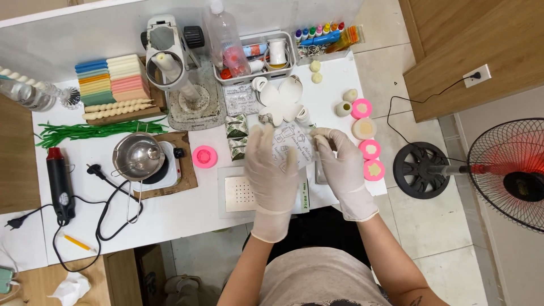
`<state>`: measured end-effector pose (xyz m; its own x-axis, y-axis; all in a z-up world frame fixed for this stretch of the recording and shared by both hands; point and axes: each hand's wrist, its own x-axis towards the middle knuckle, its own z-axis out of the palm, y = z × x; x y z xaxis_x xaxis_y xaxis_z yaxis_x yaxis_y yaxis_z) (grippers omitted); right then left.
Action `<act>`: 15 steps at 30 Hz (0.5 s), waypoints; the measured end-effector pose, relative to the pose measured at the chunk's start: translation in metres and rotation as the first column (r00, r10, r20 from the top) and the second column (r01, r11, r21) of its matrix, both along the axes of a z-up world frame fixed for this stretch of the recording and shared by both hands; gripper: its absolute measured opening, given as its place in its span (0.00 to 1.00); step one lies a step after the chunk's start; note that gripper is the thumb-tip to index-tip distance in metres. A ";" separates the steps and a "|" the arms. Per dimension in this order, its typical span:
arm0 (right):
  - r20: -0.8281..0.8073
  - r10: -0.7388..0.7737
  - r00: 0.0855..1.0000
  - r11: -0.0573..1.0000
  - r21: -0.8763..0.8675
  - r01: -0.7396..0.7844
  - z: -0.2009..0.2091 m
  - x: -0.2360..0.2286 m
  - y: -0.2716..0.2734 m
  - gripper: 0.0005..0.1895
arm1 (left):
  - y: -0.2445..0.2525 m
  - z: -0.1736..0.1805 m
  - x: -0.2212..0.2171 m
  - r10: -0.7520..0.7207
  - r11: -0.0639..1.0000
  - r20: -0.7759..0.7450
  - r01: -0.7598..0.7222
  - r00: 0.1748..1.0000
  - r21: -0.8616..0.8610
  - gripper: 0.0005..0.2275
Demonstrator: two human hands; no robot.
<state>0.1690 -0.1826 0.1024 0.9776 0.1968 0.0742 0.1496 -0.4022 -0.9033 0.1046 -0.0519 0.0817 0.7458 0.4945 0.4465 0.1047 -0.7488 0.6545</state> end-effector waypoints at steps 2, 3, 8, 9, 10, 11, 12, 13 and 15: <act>-0.082 -0.033 0.996 0.997 -0.076 0.026 0.004 -0.005 0.006 0.08 | -0.013 0.014 0.001 -0.119 0.971 0.027 0.123 0.992 -0.207 0.32; -0.083 -0.029 0.996 0.997 -0.075 0.023 0.006 -0.008 0.008 0.08 | -0.014 0.011 0.004 -0.116 0.971 0.026 0.119 0.993 -0.206 0.32; -0.015 0.013 1.000 0.994 -0.110 -0.015 0.000 -0.015 0.013 0.09 | -0.010 -0.006 0.008 -0.134 0.984 -0.213 0.105 0.968 -0.142 0.34; -0.015 0.018 1.000 0.994 -0.107 -0.019 0.001 -0.013 0.014 0.09 | -0.009 -0.009 0.010 -0.129 0.985 -0.214 0.100 0.968 -0.139 0.34; -0.002 0.040 0.999 0.993 -0.107 -0.040 0.001 -0.011 0.015 0.09 | -0.007 -0.011 0.012 -0.109 0.983 -0.171 0.080 0.979 -0.165 0.34; 0.010 0.059 0.998 0.992 -0.109 -0.058 0.001 -0.010 0.014 0.09 | -0.007 -0.014 0.012 -0.091 0.979 -0.130 0.064 0.987 -0.195 0.35; 0.008 0.061 0.998 0.992 -0.108 -0.059 0.001 -0.008 0.014 0.09 | -0.006 -0.020 0.014 -0.089 0.979 -0.131 0.062 0.987 -0.194 0.35; 0.151 0.131 0.980 0.984 -0.141 -0.110 0.001 -0.006 0.014 0.09 | -0.005 -0.026 0.016 -0.075 0.978 -0.092 0.055 0.993 -0.199 0.32; 0.287 0.207 0.935 0.971 -0.180 -0.159 0.001 -0.004 0.014 0.08 | -0.001 -0.028 0.019 -0.057 0.978 -0.052 0.045 0.997 -0.203 0.29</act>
